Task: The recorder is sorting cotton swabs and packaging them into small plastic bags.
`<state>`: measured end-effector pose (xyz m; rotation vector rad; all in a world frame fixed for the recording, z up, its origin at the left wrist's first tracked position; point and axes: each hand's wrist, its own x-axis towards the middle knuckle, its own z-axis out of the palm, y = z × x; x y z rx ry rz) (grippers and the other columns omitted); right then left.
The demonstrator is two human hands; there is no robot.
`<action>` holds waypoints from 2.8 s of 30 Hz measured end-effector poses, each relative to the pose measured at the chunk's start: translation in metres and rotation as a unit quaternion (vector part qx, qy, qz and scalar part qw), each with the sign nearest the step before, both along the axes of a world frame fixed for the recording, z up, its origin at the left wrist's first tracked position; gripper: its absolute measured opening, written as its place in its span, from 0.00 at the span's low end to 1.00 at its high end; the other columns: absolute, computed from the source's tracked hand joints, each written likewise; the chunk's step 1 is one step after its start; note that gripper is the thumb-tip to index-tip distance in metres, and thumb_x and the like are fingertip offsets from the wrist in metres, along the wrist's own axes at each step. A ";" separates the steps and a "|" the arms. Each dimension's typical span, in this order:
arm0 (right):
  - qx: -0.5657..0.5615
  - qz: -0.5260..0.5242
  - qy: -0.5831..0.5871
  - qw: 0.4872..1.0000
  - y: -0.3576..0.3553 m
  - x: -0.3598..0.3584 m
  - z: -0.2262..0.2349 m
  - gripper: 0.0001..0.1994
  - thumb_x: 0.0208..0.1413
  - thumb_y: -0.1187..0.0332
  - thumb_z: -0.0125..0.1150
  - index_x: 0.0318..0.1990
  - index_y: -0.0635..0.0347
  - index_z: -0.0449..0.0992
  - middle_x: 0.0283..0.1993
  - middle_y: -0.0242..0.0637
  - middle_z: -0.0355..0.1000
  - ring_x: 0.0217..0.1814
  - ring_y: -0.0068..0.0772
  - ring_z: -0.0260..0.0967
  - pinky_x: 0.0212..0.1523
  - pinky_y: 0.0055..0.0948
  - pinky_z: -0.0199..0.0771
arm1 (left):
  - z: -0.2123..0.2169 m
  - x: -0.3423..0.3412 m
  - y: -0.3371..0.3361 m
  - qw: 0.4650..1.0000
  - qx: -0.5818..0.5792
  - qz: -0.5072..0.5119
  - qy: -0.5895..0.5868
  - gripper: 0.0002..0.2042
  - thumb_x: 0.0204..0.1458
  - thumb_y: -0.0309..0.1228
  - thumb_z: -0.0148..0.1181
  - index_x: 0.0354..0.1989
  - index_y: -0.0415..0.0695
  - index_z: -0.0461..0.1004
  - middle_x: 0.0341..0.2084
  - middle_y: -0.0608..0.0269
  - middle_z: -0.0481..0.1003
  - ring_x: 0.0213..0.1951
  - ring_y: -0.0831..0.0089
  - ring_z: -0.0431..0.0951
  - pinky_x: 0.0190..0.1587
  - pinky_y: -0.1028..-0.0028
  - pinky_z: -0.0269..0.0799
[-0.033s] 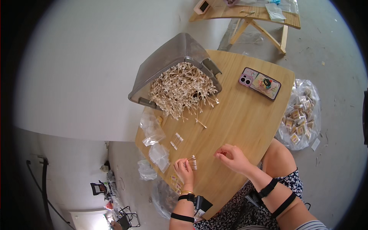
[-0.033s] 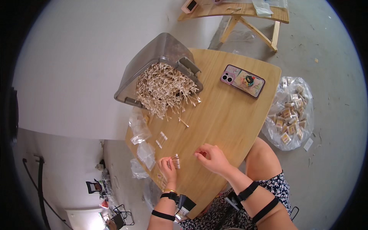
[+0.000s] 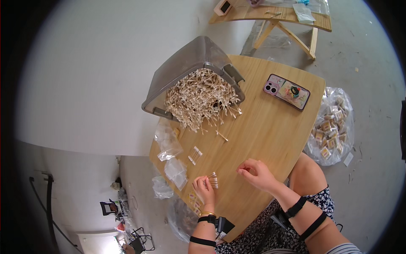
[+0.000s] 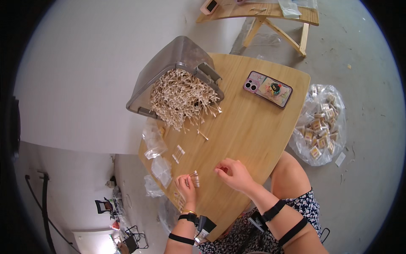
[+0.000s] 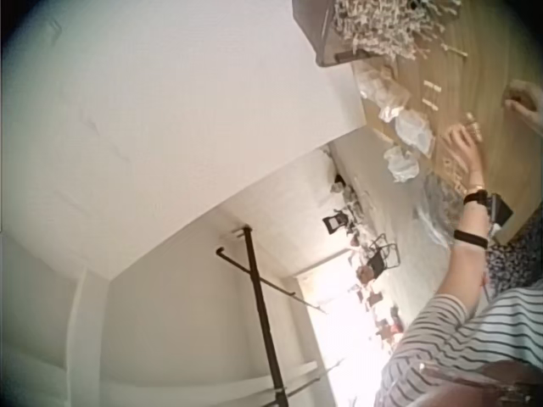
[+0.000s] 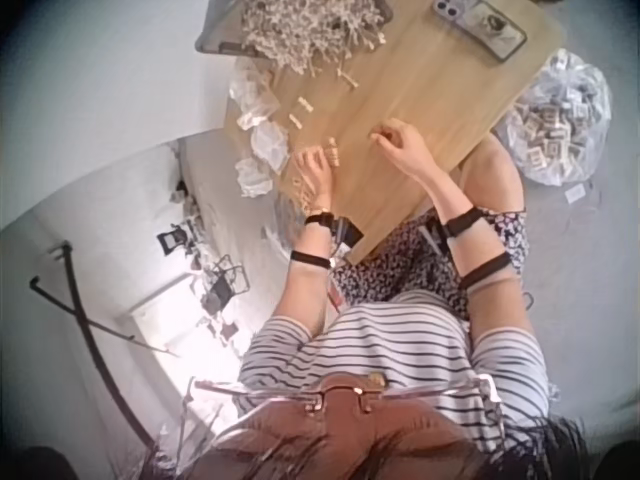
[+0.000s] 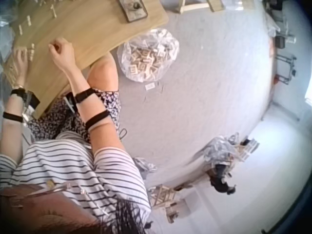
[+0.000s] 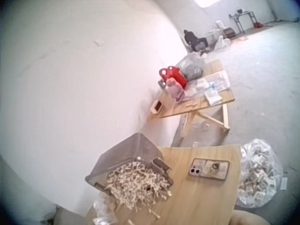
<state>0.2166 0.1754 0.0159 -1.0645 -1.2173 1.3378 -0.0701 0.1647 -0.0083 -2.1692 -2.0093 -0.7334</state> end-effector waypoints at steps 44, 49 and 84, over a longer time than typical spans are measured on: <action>0.033 -0.016 -0.024 0.999 0.000 -0.012 -0.008 0.10 0.54 0.62 0.60 0.33 0.59 0.79 0.28 0.37 0.73 0.30 0.34 0.73 0.36 0.32 0.69 | 0.006 0.068 -0.064 0.980 -0.181 -0.004 0.085 0.41 0.59 0.46 0.53 0.70 0.28 0.45 0.70 0.34 0.46 0.73 0.44 0.43 0.73 0.52 0.36; 0.038 -0.015 -0.070 0.997 -0.002 -0.011 -0.005 0.11 0.55 0.59 0.59 0.33 0.57 0.79 0.28 0.34 0.72 0.32 0.32 0.72 0.42 0.32 0.62 | 0.010 0.075 -0.070 0.981 -0.169 0.000 0.092 0.35 0.57 0.42 0.59 0.66 0.31 0.54 0.67 0.35 0.53 0.70 0.41 0.50 0.70 0.50 0.47; 0.019 -0.006 -0.068 0.997 -0.002 -0.013 -0.006 0.11 0.54 0.60 0.59 0.34 0.56 0.80 0.30 0.34 0.73 0.33 0.32 0.72 0.43 0.33 0.60 | 0.021 0.029 0.070 0.970 -0.176 0.122 0.116 0.21 0.54 0.42 0.59 0.51 0.44 0.67 0.56 0.55 0.63 0.64 0.51 0.58 0.69 0.48 0.44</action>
